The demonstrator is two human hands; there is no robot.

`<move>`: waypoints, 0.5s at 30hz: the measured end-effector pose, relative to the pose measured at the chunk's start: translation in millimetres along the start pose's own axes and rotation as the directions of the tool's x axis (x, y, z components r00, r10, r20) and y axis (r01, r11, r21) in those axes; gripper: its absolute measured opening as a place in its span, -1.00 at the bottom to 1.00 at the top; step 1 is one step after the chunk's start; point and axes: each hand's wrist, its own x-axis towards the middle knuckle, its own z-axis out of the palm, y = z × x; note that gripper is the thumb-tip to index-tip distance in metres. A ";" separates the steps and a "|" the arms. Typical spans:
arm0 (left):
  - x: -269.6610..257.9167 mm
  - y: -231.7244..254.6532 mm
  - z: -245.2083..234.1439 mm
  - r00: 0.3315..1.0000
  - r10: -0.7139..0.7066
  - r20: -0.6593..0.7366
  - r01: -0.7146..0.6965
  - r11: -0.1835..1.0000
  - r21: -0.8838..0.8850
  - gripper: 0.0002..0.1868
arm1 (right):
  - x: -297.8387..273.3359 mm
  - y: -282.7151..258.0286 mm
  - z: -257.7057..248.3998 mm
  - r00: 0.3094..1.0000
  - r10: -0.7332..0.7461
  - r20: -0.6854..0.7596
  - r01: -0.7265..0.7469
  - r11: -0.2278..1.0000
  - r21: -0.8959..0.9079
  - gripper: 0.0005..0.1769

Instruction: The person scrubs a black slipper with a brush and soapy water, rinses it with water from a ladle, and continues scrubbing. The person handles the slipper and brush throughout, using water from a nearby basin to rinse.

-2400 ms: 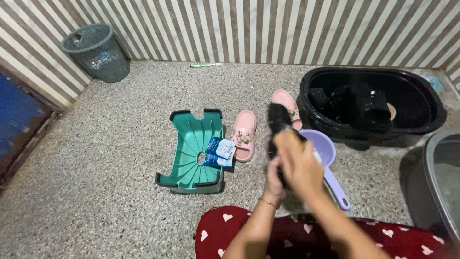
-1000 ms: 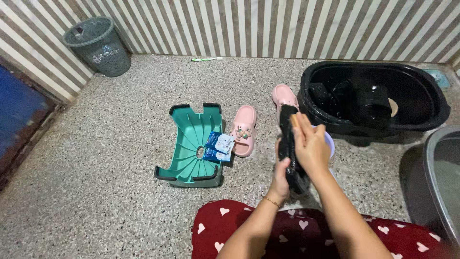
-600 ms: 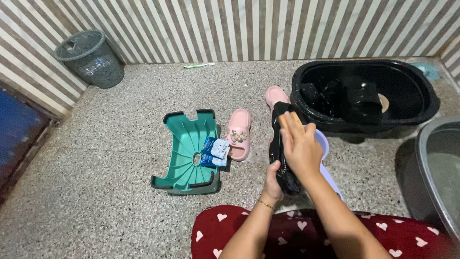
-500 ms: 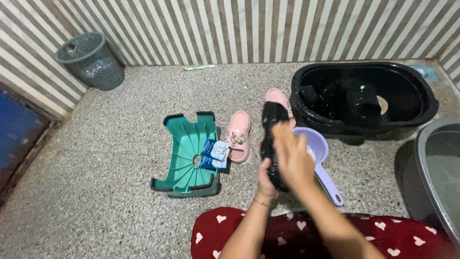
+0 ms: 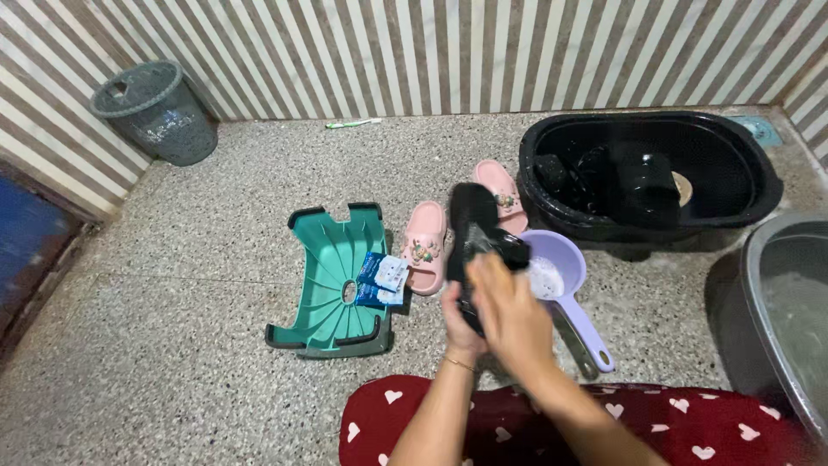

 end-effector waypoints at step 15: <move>30.5 44.9 -11.0 0.967 0.232 -0.107 -0.215 0.965 0.151 -0.28 | -80.7 198.7 124.5 0.797 0.221 0.562 -0.147 0.974 -0.174 -0.19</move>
